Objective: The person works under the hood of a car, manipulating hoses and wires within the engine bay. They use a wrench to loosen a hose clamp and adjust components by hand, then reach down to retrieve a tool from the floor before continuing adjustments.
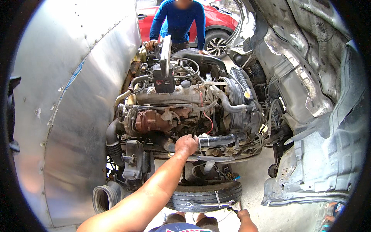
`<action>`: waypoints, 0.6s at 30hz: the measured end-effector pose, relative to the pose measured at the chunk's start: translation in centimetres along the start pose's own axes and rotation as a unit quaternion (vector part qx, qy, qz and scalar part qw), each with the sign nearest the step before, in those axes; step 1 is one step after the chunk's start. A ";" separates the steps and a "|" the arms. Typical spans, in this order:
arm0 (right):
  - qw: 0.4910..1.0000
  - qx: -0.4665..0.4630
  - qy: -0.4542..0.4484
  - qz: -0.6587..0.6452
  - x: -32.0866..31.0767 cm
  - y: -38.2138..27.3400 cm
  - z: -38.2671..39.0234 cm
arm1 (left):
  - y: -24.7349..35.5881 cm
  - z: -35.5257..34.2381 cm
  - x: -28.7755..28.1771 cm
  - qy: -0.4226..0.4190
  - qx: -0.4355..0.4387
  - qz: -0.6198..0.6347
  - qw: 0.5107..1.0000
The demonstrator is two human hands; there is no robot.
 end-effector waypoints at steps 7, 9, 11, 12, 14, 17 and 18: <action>0.996 0.052 0.018 -0.072 1.8 1.7 -1.5 | -0.2 -0.6 -0.7 -0.042 -0.098 0.050 0.993; 0.999 0.024 0.008 -0.038 2.7 1.8 -3.1 | -0.3 -1.0 -0.4 -0.020 -0.088 0.041 0.995; 0.999 0.027 0.025 -0.031 3.3 2.3 -4.5 | -0.3 -1.2 0.3 -0.006 -0.082 0.017 0.996; 0.996 -0.052 0.041 0.059 3.4 1.3 -5.1 | -0.5 -1.5 0.3 0.010 -0.080 0.009 0.997; 0.997 -0.056 0.050 0.029 3.3 1.2 -5.9 | 0.0 -1.9 1.0 0.006 -0.058 0.004 0.998; 0.998 -0.064 -0.009 0.025 2.6 1.9 -5.3 | 0.0 -1.4 0.4 0.032 -0.082 -0.001 0.996; 0.997 -0.066 -0.007 0.031 2.0 2.1 -4.8 | 0.1 -1.1 0.1 0.043 -0.084 0.015 0.995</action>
Point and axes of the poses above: each hand's wrist, its own z-axis away from the middle knuckle, its own x-axis out of the palm, y = z × x, the point moved 6 cm from there along -z, towards the middle knuckle, and after that the axes turned 5 degrees about -x, right-handed, at the moved point
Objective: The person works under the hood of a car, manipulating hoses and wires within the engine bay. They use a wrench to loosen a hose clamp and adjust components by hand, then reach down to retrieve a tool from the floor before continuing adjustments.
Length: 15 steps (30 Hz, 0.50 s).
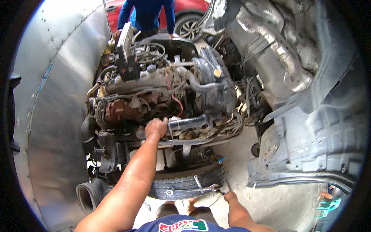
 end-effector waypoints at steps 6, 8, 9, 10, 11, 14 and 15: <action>1.000 -0.023 -0.012 0.005 -1.9 2.1 2.1 | -0.1 1.0 -0.5 -0.001 -0.002 0.011 1.000; 1.000 -0.014 -0.006 0.013 -1.8 2.8 1.9 | -0.3 1.0 -0.7 0.011 -0.004 0.030 0.999; 1.000 -0.017 -0.002 0.003 -1.7 2.9 1.6 | -0.4 1.1 -0.7 0.015 -0.007 0.032 0.999; 0.999 -0.027 0.010 0.031 -1.6 3.1 1.5 | -0.5 1.0 -0.6 0.008 -0.006 0.030 0.999; 0.997 -0.037 0.027 0.066 -1.7 3.1 1.2 | -0.4 1.0 -0.6 0.004 -0.003 0.031 0.999; 0.997 -0.031 0.000 0.072 -1.3 3.6 0.8 | -0.4 1.1 -0.6 -0.010 -0.003 0.027 1.000; 0.997 -0.031 -0.003 0.072 -1.4 3.6 0.6 | -0.3 1.0 -0.8 -0.009 -0.003 0.029 1.000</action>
Point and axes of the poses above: each hand's wrist, its own z-axis away from the middle knuckle, its own x-axis out of the palm, y = z × x, the point moved 6 cm from there along -z, towards the middle knuckle, and after that the axes turned 5 degrees about -x, right-handed, at the moved point
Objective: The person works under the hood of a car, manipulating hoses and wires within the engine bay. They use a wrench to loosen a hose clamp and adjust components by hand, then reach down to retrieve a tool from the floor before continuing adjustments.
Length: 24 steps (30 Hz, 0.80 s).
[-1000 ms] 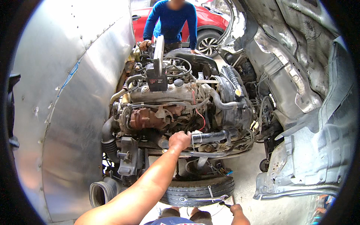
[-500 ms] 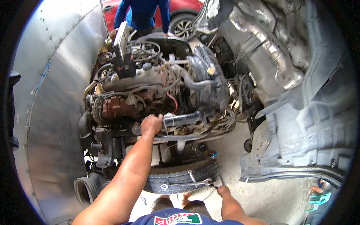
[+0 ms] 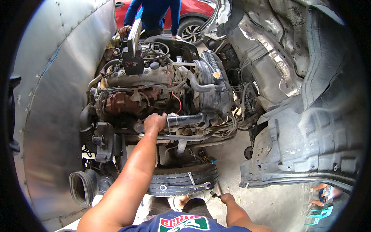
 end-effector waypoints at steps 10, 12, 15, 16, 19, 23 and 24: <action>0.999 -0.002 -0.003 -0.046 0.6 -1.2 0.4 | 0.1 0.7 -0.3 -0.002 -0.011 -0.005 1.000; 0.999 -0.010 0.012 -0.038 0.0 -1.7 0.8 | 0.3 0.8 -0.7 0.000 -0.013 -0.001 1.000; 0.999 -0.011 0.008 -0.049 -0.5 -1.8 0.9 | 0.4 0.5 -0.9 0.004 -0.003 0.009 1.000; 1.000 -0.010 0.002 -0.026 -0.4 -1.7 0.7 | 0.4 0.2 -0.8 0.010 0.001 0.013 1.000; 0.999 -0.019 -0.034 0.015 0.6 -1.7 -0.3 | -0.4 -0.2 0.4 0.017 0.007 0.023 1.000; 0.997 -0.061 -0.010 0.045 1.6 -3.1 -1.1 | -1.2 -0.1 0.7 0.028 0.012 0.021 0.999; 0.989 -0.100 -0.005 0.108 1.5 -3.8 -1.2 | -0.8 0.0 0.3 0.040 0.023 0.022 0.999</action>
Point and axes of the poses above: each hand's wrist, its own z-axis away from the middle knuckle, its own x-axis out of the palm, y = z × x, the point moved 6 cm from there along -z, towards the middle knuckle, and after that the axes turned 5 degrees about -x, right-handed, at the moved point
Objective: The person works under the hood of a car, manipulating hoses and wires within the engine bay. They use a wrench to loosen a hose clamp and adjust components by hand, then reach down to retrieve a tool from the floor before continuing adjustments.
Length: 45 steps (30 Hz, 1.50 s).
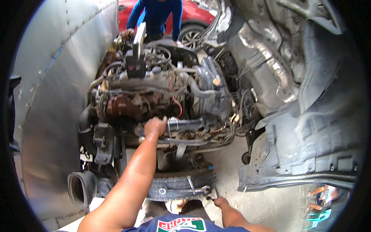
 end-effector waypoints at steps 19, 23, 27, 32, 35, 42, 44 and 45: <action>0.992 0.086 -0.060 -0.076 7.4 2.9 -9.9 | 0.8 -2.1 2.0 -0.033 0.024 -0.096 0.994; 0.982 0.117 -0.074 -0.125 10.5 7.5 -14.4 | -1.7 -5.6 4.8 -0.104 0.054 -0.079 0.990; 0.946 0.134 0.029 -0.294 10.2 10.0 -19.3 | -4.0 -7.7 4.6 -0.011 0.224 -0.052 0.973; 0.936 0.187 0.110 -0.276 6.1 9.5 -25.4 | -6.3 -9.6 2.9 0.020 0.318 -0.108 0.942; 0.919 0.202 0.108 -0.321 3.2 9.2 -29.1 | -10.0 -11.3 1.8 -0.063 0.092 0.227 0.968; 0.842 0.223 0.324 -0.368 -5.3 10.8 -36.5 | -12.8 -9.7 -2.6 -0.015 0.002 0.285 0.958; 0.816 0.228 0.371 -0.381 -4.8 11.6 -38.1 | -12.1 -9.2 -4.5 0.063 0.081 0.105 0.989; 0.808 0.235 0.387 -0.378 -4.2 12.0 -39.1 | -12.3 -9.1 -4.9 0.059 0.073 0.135 0.986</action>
Point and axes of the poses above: each hand's wrist, its own z-axis away from the middle knuckle, its own x-axis out of the palm, y = z × x, the point moved 6 cm from there along -z, towards the middle knuckle, and after that the axes turned 5 degrees about -x, right-handed, at the moved point
